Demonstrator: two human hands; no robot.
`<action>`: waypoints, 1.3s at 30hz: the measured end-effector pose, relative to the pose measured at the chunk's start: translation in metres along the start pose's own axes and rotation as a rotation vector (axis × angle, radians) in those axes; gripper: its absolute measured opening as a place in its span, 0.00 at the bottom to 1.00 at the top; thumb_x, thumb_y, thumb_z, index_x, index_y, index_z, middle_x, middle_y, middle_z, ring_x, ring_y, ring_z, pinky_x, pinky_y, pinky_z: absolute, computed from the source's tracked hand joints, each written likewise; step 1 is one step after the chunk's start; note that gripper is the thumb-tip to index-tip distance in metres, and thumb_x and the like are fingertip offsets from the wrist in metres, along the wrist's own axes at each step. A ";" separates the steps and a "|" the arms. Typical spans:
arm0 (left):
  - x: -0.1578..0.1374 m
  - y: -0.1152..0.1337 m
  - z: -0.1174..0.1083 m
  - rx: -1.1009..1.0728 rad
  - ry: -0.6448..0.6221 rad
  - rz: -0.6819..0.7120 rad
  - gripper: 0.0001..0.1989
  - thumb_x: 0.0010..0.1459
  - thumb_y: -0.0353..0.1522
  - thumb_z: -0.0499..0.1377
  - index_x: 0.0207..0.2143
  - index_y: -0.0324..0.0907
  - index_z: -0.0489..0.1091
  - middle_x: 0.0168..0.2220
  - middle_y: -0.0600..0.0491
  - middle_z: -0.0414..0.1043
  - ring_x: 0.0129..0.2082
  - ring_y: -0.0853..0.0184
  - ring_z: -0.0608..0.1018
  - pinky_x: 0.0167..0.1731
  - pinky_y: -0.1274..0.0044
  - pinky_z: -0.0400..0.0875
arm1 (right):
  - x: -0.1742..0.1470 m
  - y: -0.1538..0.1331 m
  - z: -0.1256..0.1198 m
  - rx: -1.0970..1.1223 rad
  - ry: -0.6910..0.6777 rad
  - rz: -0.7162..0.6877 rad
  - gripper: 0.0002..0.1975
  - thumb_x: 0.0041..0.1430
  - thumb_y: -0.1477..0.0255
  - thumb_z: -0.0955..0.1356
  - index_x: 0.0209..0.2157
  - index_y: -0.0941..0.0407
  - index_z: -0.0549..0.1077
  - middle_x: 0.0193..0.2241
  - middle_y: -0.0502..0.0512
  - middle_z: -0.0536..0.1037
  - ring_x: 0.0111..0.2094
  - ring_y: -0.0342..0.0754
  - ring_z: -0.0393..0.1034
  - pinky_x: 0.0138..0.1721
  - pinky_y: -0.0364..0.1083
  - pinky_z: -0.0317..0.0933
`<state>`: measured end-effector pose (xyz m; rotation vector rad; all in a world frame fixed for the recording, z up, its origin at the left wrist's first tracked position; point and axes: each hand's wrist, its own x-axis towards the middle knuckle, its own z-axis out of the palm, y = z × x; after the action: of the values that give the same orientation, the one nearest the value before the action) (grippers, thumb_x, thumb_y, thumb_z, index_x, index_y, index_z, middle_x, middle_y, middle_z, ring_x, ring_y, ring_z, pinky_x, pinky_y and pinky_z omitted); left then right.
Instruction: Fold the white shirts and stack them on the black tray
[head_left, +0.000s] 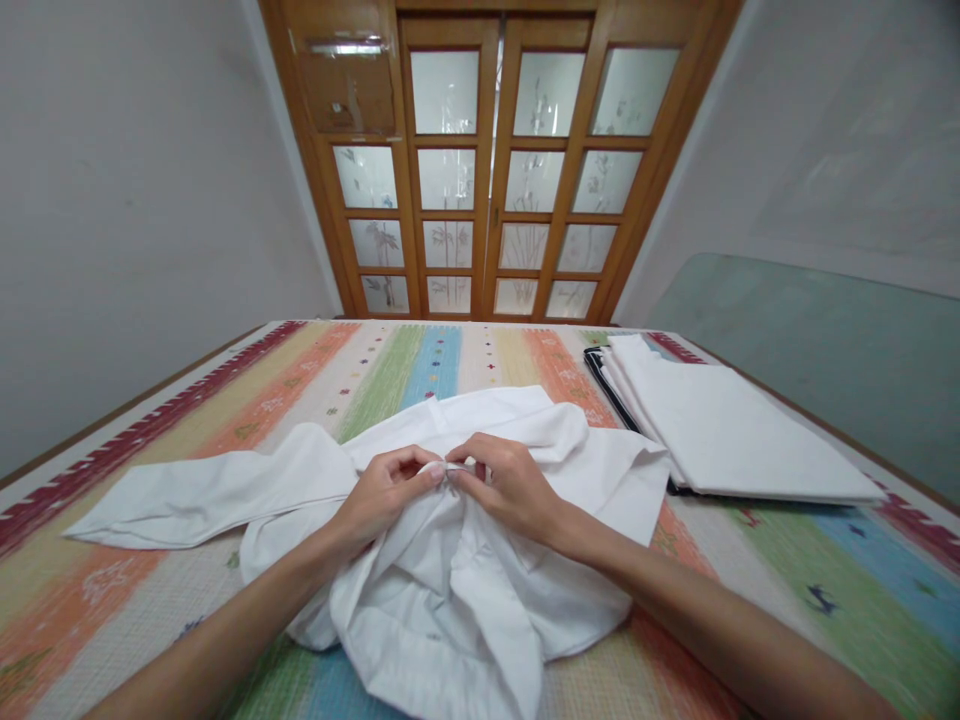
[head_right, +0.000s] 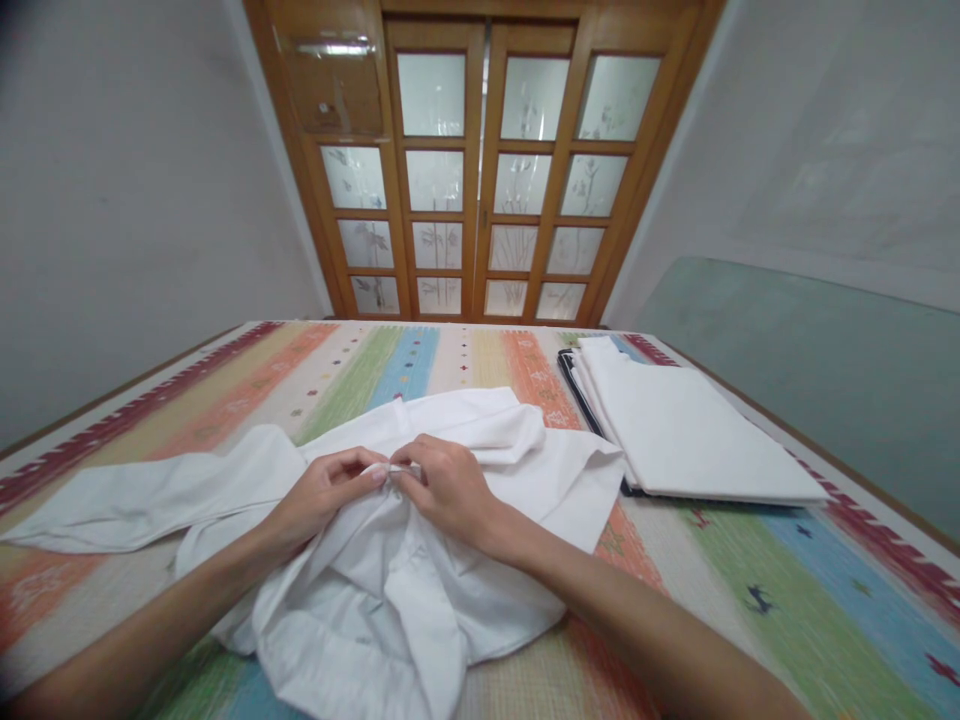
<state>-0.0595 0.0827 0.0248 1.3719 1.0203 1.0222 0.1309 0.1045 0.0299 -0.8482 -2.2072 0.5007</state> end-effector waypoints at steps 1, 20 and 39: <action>0.000 0.000 0.001 0.003 0.002 0.007 0.12 0.52 0.40 0.64 0.31 0.39 0.73 0.36 0.50 0.76 0.37 0.65 0.74 0.39 0.75 0.67 | 0.000 0.000 0.000 -0.028 0.007 0.006 0.03 0.60 0.74 0.68 0.36 0.56 0.74 0.30 0.50 0.74 0.29 0.42 0.66 0.32 0.41 0.57; -0.004 0.005 0.003 0.091 0.011 -0.002 0.14 0.48 0.41 0.65 0.27 0.38 0.73 0.29 0.51 0.76 0.30 0.67 0.74 0.32 0.77 0.68 | 0.000 -0.002 -0.008 -0.109 -0.090 -0.037 0.09 0.52 0.83 0.67 0.32 0.56 0.73 0.29 0.50 0.75 0.30 0.43 0.67 0.31 0.41 0.53; -0.004 -0.002 0.005 -0.042 0.201 -0.158 0.13 0.42 0.40 0.67 0.23 0.38 0.72 0.29 0.50 0.78 0.22 0.70 0.72 0.20 0.80 0.61 | 0.002 -0.006 -0.006 -0.071 -0.142 0.051 0.04 0.57 0.71 0.69 0.33 0.58 0.72 0.23 0.48 0.72 0.23 0.41 0.62 0.27 0.41 0.51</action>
<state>-0.0556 0.0777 0.0230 1.1520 1.2285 1.0711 0.1319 0.1027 0.0387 -0.9342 -2.3500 0.5237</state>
